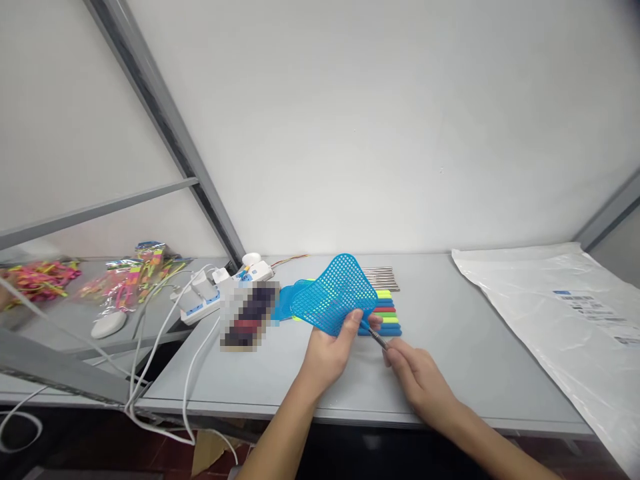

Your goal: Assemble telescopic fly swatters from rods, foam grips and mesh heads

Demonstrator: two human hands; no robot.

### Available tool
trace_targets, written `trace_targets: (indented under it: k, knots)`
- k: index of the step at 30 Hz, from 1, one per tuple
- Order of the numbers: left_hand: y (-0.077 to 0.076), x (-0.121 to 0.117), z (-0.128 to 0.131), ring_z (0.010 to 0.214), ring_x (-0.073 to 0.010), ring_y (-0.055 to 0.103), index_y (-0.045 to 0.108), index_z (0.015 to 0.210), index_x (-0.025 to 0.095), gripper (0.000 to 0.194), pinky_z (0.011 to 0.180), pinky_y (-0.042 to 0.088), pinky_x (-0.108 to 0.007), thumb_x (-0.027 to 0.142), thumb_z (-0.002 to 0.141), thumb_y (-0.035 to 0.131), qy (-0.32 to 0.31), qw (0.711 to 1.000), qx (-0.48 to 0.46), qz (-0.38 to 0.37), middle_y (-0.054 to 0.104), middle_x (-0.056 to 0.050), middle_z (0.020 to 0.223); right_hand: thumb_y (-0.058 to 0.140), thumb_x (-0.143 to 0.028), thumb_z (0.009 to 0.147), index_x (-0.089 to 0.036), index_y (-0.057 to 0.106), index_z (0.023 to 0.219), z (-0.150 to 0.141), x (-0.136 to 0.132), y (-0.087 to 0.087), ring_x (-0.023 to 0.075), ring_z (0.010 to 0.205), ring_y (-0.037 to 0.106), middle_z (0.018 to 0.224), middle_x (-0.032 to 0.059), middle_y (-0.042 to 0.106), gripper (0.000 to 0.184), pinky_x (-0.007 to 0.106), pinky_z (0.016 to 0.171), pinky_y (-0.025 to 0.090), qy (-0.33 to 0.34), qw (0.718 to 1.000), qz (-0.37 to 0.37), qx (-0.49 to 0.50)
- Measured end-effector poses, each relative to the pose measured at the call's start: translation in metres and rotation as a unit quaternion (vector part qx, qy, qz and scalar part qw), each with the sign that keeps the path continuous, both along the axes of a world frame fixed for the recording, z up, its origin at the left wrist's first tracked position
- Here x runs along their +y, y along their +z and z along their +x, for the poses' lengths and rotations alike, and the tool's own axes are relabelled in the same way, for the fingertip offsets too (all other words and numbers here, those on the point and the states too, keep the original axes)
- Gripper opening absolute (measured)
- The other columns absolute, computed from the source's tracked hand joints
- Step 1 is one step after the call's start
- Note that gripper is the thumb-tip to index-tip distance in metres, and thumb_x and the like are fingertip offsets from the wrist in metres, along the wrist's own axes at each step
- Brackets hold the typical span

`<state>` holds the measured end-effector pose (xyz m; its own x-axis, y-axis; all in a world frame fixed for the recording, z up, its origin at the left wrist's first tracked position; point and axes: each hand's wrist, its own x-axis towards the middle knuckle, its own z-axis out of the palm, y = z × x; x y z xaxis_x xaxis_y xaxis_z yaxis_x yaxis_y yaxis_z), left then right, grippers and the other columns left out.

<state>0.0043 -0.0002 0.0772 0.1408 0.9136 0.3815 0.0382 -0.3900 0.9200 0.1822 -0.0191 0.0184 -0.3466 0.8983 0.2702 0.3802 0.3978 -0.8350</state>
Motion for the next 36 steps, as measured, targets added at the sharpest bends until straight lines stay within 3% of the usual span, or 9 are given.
trace_targets:
  k: [4,8,11,17,19,21,24,29,36]
  knots:
    - [-0.003,0.004,-0.006,0.09,-0.02,0.068,0.072,0.097,0.016,0.033,0.092,0.047,-0.034,0.036,0.095,0.047,0.006,1.0,0.008,-0.011,0.074,-0.007,0.094,0.031,-0.048,0.098,-0.02,0.043,0.071,-0.001,-0.003,0.014,0.0098,0.052,0.033,0.057,-0.0052,0.036,0.041,0.024,0.051,0.027,0.073,0.984,-0.142,0.077]
    - [-0.001,0.004,-0.005,0.089,-0.0201,0.068,0.073,0.095,0.016,0.033,0.09,0.048,-0.034,0.037,0.095,0.047,-0.004,1.0,-0.015,-0.008,0.074,-0.007,0.092,0.033,-0.055,0.096,-0.021,0.041,0.071,-0.002,-0.01,0.022,0.0069,0.042,0.015,0.051,-0.0092,0.024,0.044,0.022,0.038,0.012,0.144,0.911,-0.33,0.199]
    - [0.006,0.001,-0.005,0.091,-0.0205,0.067,0.072,0.095,0.016,0.033,0.089,0.048,-0.033,0.038,0.094,0.048,-0.016,0.999,-0.033,-0.007,0.074,-0.006,0.093,0.037,-0.055,0.095,-0.02,0.041,0.071,-0.003,-0.015,0.026,0.0055,0.04,0.01,0.05,-0.0104,0.021,0.043,0.02,0.036,0.009,0.17,0.872,-0.388,0.247]
    - [0.017,-0.008,-0.006,0.097,-0.0228,0.066,0.069,0.1,0.014,0.031,0.089,0.048,-0.034,0.04,0.09,0.055,-0.018,0.996,-0.061,-0.062,0.073,-0.009,0.096,0.04,-0.055,0.094,-0.019,0.047,0.075,-0.003,-0.02,0.028,0.0044,0.041,0.009,0.05,-0.0108,0.02,0.042,0.018,0.037,0.01,0.157,0.854,-0.416,0.27]
    - [0.018,-0.011,-0.002,0.09,-0.022,0.068,0.069,0.097,0.012,0.035,0.084,0.049,-0.033,0.042,0.091,0.053,-0.058,0.992,-0.075,-0.079,0.073,-0.009,0.088,0.04,-0.056,0.094,-0.019,0.049,0.076,-0.004,-0.021,0.025,0.0042,0.041,0.01,0.05,-0.0108,0.021,0.042,0.018,0.037,0.012,0.147,0.853,-0.419,0.274]
    - [0.017,-0.012,0.003,0.082,-0.0208,0.069,0.069,0.092,0.011,0.04,0.08,0.05,-0.032,0.045,0.092,0.049,-0.1,0.987,-0.091,-0.09,0.072,-0.01,0.083,0.039,-0.057,0.094,-0.018,0.05,0.078,-0.004,-0.022,0.021,0.0039,0.041,0.011,0.049,-0.0107,0.023,0.043,0.018,0.037,0.013,0.135,0.856,-0.417,0.274]
    - [0.015,-0.012,0.008,0.077,-0.0199,0.068,0.068,0.089,0.009,0.044,0.076,0.05,-0.031,0.049,0.091,0.049,-0.113,0.981,-0.111,-0.108,0.072,-0.012,0.087,0.04,-0.058,0.093,-0.018,0.051,0.08,-0.003,-0.021,0.016,0.0035,0.039,0.014,0.049,-0.0104,0.027,0.043,0.018,0.037,0.016,0.126,0.867,-0.401,0.27]
    - [0.015,-0.013,0.008,0.085,-0.0212,0.066,0.07,0.092,0.011,0.043,0.081,0.048,-0.033,0.05,0.09,0.05,-0.149,0.98,-0.06,-0.115,0.072,-0.011,0.085,0.039,-0.058,0.093,-0.018,0.05,0.082,0.001,-0.017,0.009,0.0037,0.038,0.02,0.05,-0.0099,0.032,0.042,0.018,0.038,0.022,0.137,0.876,-0.378,0.268]
    - [0.012,-0.011,0.009,0.087,-0.0214,0.067,0.07,0.088,0.013,0.04,0.086,0.048,-0.034,0.049,0.088,0.054,-0.112,0.986,-0.073,-0.1,0.072,-0.01,0.086,0.04,-0.06,0.092,-0.02,0.048,0.082,-0.002,-0.018,0.002,0.0048,0.04,0.023,0.055,-0.0092,0.033,0.042,0.019,0.04,0.025,0.144,0.899,-0.339,0.237]
